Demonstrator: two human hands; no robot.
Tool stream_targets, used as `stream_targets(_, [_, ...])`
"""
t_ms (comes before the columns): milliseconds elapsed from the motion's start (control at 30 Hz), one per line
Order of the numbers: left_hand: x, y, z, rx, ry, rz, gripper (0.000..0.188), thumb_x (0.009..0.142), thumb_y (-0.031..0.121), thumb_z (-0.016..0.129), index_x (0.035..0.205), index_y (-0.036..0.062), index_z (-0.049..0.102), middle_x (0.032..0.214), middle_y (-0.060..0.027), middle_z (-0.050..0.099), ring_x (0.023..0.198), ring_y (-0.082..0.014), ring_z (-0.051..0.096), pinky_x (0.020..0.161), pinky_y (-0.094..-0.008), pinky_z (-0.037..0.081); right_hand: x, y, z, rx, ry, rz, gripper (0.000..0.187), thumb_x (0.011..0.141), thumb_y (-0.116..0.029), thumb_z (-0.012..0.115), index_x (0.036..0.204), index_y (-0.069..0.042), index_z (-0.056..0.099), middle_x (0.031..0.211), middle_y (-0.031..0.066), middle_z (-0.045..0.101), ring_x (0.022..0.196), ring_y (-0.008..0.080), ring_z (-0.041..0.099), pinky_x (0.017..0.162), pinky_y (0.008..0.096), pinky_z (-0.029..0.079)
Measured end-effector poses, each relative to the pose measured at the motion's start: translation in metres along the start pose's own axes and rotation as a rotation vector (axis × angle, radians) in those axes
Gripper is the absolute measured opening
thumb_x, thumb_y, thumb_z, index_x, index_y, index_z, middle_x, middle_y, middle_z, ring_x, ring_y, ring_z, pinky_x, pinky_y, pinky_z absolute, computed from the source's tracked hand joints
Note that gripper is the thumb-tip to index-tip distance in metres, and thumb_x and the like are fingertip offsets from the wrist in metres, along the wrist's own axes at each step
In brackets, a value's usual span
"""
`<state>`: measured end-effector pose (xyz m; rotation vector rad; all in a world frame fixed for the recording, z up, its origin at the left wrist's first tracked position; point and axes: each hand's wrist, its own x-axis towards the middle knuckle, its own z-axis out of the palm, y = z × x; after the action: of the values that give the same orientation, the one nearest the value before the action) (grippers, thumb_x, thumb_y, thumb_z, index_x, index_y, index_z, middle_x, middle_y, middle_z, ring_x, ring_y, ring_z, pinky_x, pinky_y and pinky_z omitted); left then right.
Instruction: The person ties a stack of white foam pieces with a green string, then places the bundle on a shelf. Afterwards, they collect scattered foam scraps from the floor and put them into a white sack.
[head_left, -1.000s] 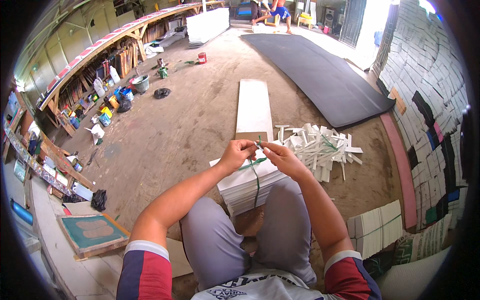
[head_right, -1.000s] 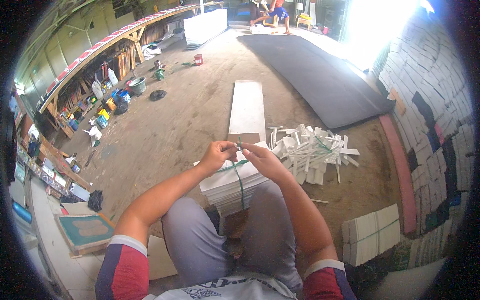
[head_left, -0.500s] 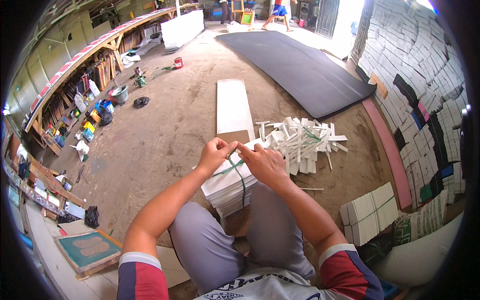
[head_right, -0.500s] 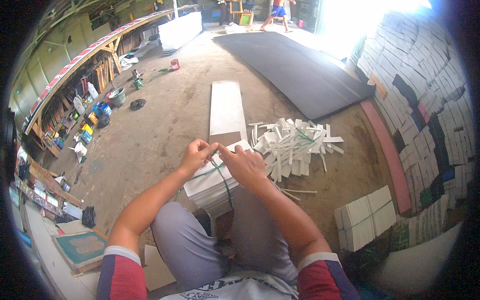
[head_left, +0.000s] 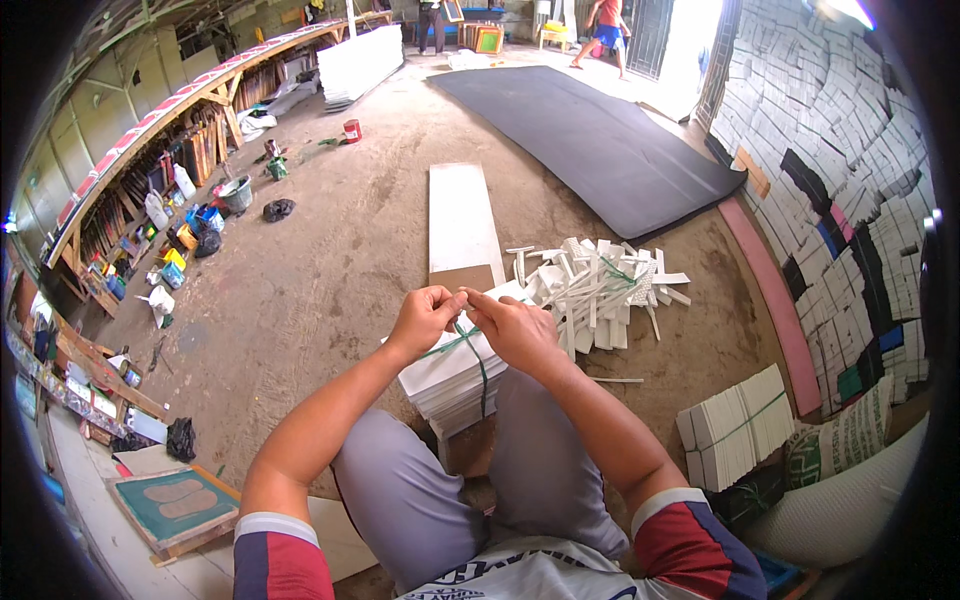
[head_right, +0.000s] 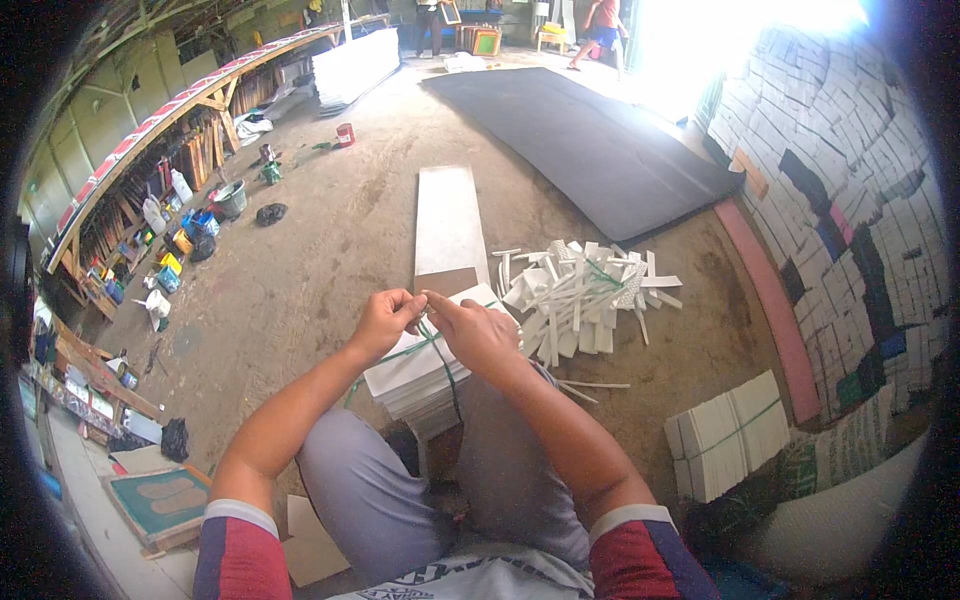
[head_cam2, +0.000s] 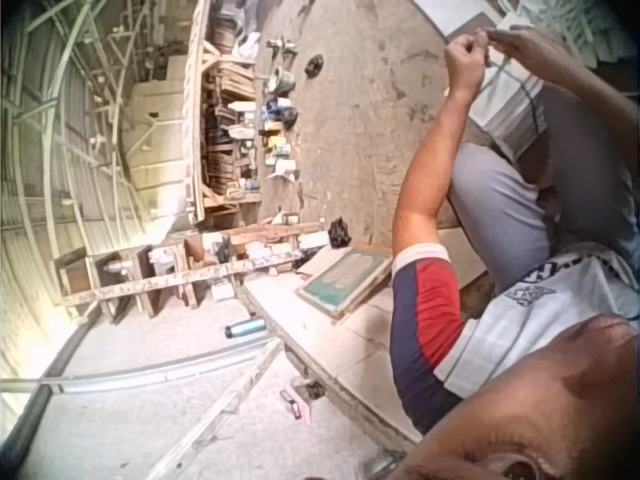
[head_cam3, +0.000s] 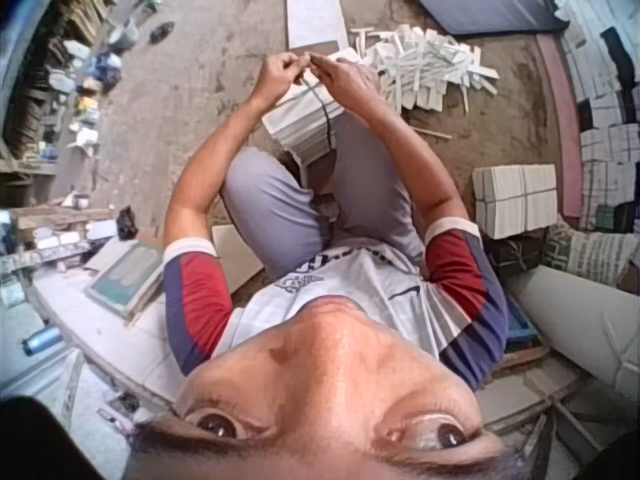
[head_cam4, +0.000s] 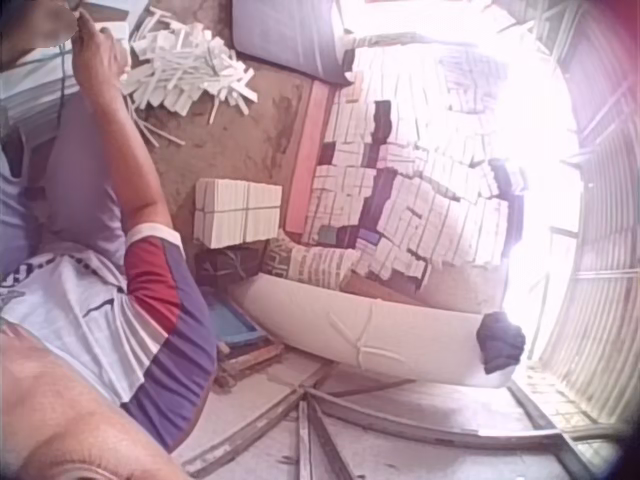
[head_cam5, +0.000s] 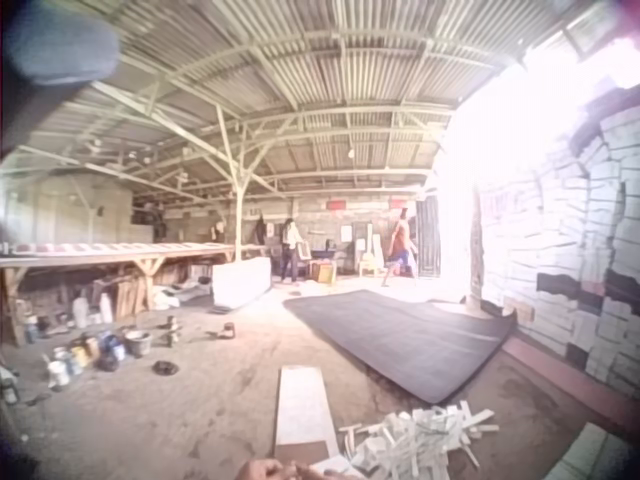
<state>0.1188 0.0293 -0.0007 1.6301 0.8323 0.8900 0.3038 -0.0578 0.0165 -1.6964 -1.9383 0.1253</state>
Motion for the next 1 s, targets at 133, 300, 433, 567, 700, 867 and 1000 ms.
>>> stream_targets(133, [0.0, 0.002, -0.003, 0.105, 0.017, 0.004, 0.033, 0.101, 0.029, 0.069, 0.081, 0.0036, 0.067, 0.07, 0.0005, 0.064, 0.064, -0.0065, 0.057, 0.061, -0.0251, 0.05, 0.003, 0.007, 0.002, 0.06, -0.013, -0.034, 0.043, 0.101, -0.042, 0.06, 0.143, -0.033, 0.059, 0.086, 0.0131, 0.074, 0.078, 0.0338, 0.074, 0.068, 0.0458, 0.056])
stream_targets(300, [-0.005, 0.007, -0.004, 0.239, 0.047, 0.069, 0.034, 0.101, 0.03, 0.07, 0.081, 0.0019, 0.069, 0.071, 0.001, 0.066, 0.067, -0.0044, 0.053, 0.061, -0.0249, 0.043, 0.005, -0.005, -0.014, 0.025, -0.181, 0.001, 0.045, 0.101, -0.042, 0.059, 0.145, -0.031, 0.058, 0.094, 0.0095, 0.076, 0.089, 0.0311, 0.074, 0.075, 0.0453, 0.056])
stream_targets(433, [-0.007, 0.018, 0.002, 0.252, 0.065, 0.121, 0.034, 0.099, 0.03, 0.072, 0.081, 0.0013, 0.069, 0.069, 0.0014, 0.065, 0.066, -0.0039, 0.051, 0.06, -0.0253, 0.041, 0.005, -0.004, -0.017, 0.046, -0.149, 0.027, 0.042, 0.102, -0.042, 0.057, 0.142, -0.029, 0.06, 0.097, 0.0121, 0.077, 0.09, 0.0331, 0.074, 0.077, 0.0465, 0.056])
stream_targets(567, [-0.011, 0.02, 0.001, 0.246, 0.076, 0.161, 0.035, 0.099, 0.029, 0.072, 0.078, 0.0011, 0.069, 0.061, 0.0029, 0.058, 0.059, -0.004, 0.046, 0.052, -0.0268, 0.036, 0.006, -0.007, -0.026, 0.082, -0.12, 0.024, 0.038, 0.102, -0.041, 0.058, 0.137, -0.026, 0.065, 0.097, 0.0119, 0.077, 0.091, 0.0326, 0.074, 0.078, 0.0464, 0.056])
stream_targets(700, [-0.01, 0.012, -0.002, 0.21, 0.027, 0.086, 0.033, 0.098, 0.027, 0.073, 0.077, 0.0016, 0.069, 0.061, 0.0037, 0.058, 0.059, -0.0039, 0.046, 0.052, -0.0265, 0.037, 0.004, -0.003, -0.026, 0.073, -0.033, -0.023, 0.034, 0.102, -0.039, 0.058, 0.131, -0.027, 0.069, 0.092, 0.0119, 0.076, 0.086, 0.0332, 0.073, 0.075, 0.0454, 0.057])
stream_targets(867, [-0.007, -0.004, -0.013, 0.085, -0.111, -0.188, 0.03, 0.097, 0.029, 0.072, 0.081, 0.0029, 0.069, 0.066, 0.0037, 0.058, 0.06, -0.0058, 0.05, 0.05, -0.0249, 0.04, 0.002, -0.003, -0.019, -0.13, 0.023, -0.079, 0.035, 0.101, -0.04, 0.059, 0.135, -0.033, 0.065, 0.084, 0.0118, 0.072, 0.073, 0.0328, 0.074, 0.062, 0.0425, 0.057])
stream_targets(1000, [-0.004, -0.003, -0.005, 0.031, 0.002, -0.198, 0.037, 0.098, 0.034, 0.069, 0.118, 0.0041, 0.062, 0.09, -0.0016, 0.063, 0.064, -0.005, 0.051, 0.05, -0.0236, 0.043, 0.003, 0.001, -0.009, -0.26, 0.078, -0.132, 0.04, 0.101, -0.042, 0.06, 0.14, -0.037, 0.059, 0.086, 0.011, 0.071, 0.069, 0.0315, 0.074, 0.056, 0.0417, 0.057])
